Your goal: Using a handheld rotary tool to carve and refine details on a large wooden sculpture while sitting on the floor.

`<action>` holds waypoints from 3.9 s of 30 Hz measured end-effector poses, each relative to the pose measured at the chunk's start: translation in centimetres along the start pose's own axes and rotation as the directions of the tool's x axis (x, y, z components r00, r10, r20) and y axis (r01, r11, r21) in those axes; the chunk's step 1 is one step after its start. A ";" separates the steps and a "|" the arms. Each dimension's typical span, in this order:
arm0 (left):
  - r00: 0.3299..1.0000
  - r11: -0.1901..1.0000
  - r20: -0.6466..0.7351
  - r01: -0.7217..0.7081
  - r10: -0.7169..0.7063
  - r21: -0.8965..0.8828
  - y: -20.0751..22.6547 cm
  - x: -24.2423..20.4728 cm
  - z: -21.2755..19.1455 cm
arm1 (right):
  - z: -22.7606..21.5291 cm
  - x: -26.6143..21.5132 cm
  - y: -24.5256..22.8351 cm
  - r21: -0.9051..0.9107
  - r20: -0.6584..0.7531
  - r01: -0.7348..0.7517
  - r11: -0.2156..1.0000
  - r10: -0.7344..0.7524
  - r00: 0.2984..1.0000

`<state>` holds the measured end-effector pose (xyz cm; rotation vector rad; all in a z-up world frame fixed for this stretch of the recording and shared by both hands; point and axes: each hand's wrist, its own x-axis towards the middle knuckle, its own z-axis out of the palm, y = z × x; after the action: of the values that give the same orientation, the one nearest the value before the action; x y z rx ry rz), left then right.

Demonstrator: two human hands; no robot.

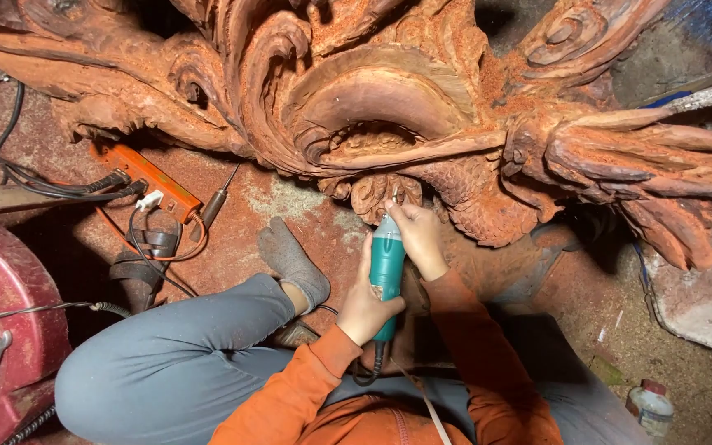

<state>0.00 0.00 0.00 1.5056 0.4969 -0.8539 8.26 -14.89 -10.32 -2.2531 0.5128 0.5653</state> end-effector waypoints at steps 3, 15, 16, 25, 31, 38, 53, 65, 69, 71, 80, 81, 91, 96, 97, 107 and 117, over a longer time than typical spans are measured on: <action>0.999 1.000 0.038 -0.010 0.009 0.022 1.1 -0.2 -0.8 | 0.2 0.3 0.4 0.109 -0.037 0.044 0.993 -0.040 0.999; 0.996 0.983 0.083 0.003 -0.018 0.183 2.3 -1.1 -1.8 | 1.1 1.1 1.1 0.234 -0.048 0.063 0.970 -0.053 0.997; 0.995 0.980 0.092 0.008 -0.027 0.197 2.4 -1.1 -1.9 | 0.8 0.8 0.5 0.247 -0.049 0.057 0.967 -0.046 0.998; 0.995 0.972 0.096 -0.015 -0.008 0.235 3.0 -0.1 -0.1 | -1.8 -1.0 -2.4 0.463 -0.044 0.021 0.886 -0.001 0.999; 0.991 0.985 0.000 -0.134 0.135 -0.110 4.2 -0.9 3.5 | -3.3 -0.9 -2.2 0.652 0.082 -0.051 0.757 -0.003 0.997; 0.965 0.979 -0.200 -0.190 0.171 -0.077 0.0 1.3 7.6 | -3.4 0.1 -1.1 0.636 0.144 -0.050 0.770 -0.055 0.988; 0.994 0.925 -0.026 -0.108 0.106 -0.363 0.8 2.4 10.2 | -6.4 2.6 -1.8 0.521 0.417 -0.216 0.826 -0.025 0.909; 0.989 0.885 0.070 -0.084 0.130 -0.459 4.3 0.8 8.0 | -6.9 2.1 -3.2 0.524 0.438 -0.294 0.799 0.043 0.898; 0.987 0.894 0.107 -0.061 0.121 -0.444 4.8 0.2 7.5 | -6.8 1.9 -2.5 0.536 0.428 -0.298 0.789 0.051 0.903; 0.977 0.898 0.152 -0.072 0.151 -0.433 4.7 -0.1 7.5 | -6.6 1.4 -2.7 0.540 0.398 -0.295 0.788 0.070 0.915; 0.897 0.839 -0.197 -0.440 0.395 -0.320 -7.3 2.7 10.3 | -4.0 1.3 2.9 -0.112 0.185 0.299 0.948 -0.276 0.943; 0.897 0.839 -0.197 -0.440 0.395 -0.321 -7.4 2.6 9.8 | -3.5 0.7 2.2 -0.112 0.184 0.299 0.948 -0.276 0.943; 0.987 0.974 -0.058 -0.158 0.151 -0.161 -5.3 3.4 6.2 | -2.2 -1.2 -0.7 -0.377 0.005 0.295 0.878 -0.316 0.949; 0.990 0.975 -0.030 -0.140 0.137 -0.175 -3.2 1.8 4.7 | -2.8 -2.5 -3.1 -0.337 -0.013 0.311 0.889 -0.334 0.942; 0.991 0.973 -0.022 -0.130 0.128 -0.189 -3.1 1.8 4.7 | -2.8 -2.5 -3.2 -0.350 -0.001 0.308 0.884 -0.330 0.944; 0.990 0.926 -0.016 -0.135 0.138 -0.352 -4.0 2.0 4.9 | -2.6 -2.4 -4.7 -0.432 0.015 0.263 0.863 -0.285 0.959; 0.984 0.903 -0.006 -0.168 0.181 -0.395 -5.3 3.0 5.1 | -2.3 -2.1 -4.7 -0.432 0.006 0.246 0.868 -0.270 0.963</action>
<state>-3.19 -4.74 -5.52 1.1430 0.4704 -0.5926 9.52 -13.16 -5.06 -2.7083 0.1055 0.5157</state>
